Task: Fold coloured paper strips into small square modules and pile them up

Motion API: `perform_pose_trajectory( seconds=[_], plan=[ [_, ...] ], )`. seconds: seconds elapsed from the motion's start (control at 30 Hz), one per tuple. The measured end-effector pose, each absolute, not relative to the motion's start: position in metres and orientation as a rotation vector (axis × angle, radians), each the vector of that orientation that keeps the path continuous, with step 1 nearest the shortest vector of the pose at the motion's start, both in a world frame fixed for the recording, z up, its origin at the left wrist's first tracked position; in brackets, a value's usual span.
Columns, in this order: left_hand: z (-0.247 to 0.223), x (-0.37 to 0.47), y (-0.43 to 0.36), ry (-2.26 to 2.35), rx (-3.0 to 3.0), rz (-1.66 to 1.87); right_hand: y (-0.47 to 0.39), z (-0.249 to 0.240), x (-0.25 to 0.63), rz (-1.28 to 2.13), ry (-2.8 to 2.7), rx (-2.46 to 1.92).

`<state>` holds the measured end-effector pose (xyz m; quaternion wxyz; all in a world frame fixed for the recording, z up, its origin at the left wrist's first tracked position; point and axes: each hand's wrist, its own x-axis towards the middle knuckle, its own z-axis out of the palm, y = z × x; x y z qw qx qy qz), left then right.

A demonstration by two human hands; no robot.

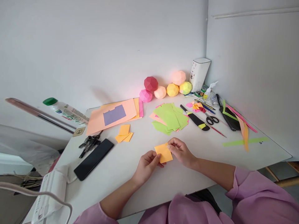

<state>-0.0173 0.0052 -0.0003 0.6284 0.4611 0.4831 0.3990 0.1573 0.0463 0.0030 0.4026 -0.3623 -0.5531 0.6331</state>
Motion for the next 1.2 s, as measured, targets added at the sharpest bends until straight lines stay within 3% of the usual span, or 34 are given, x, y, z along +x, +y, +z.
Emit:
perform_pose_trajectory(
  seconds=[0.33, 0.73, 1.2],
  plan=[
    [-0.005, -0.025, 0.006, 1.098, 1.019, 1.049, 0.051, -0.003, 0.161, 1.642, -1.469, -1.048],
    [-0.005, -0.019, 0.004, 1.052, 1.254, 0.711, 0.042, -0.007, 0.154, 1.092, -2.139, -0.749],
    [-0.006, -0.019, 0.006, 1.093, 1.411, 0.675, 0.039, -0.004, 0.152, 0.905, -2.294, -0.795]
  ],
)
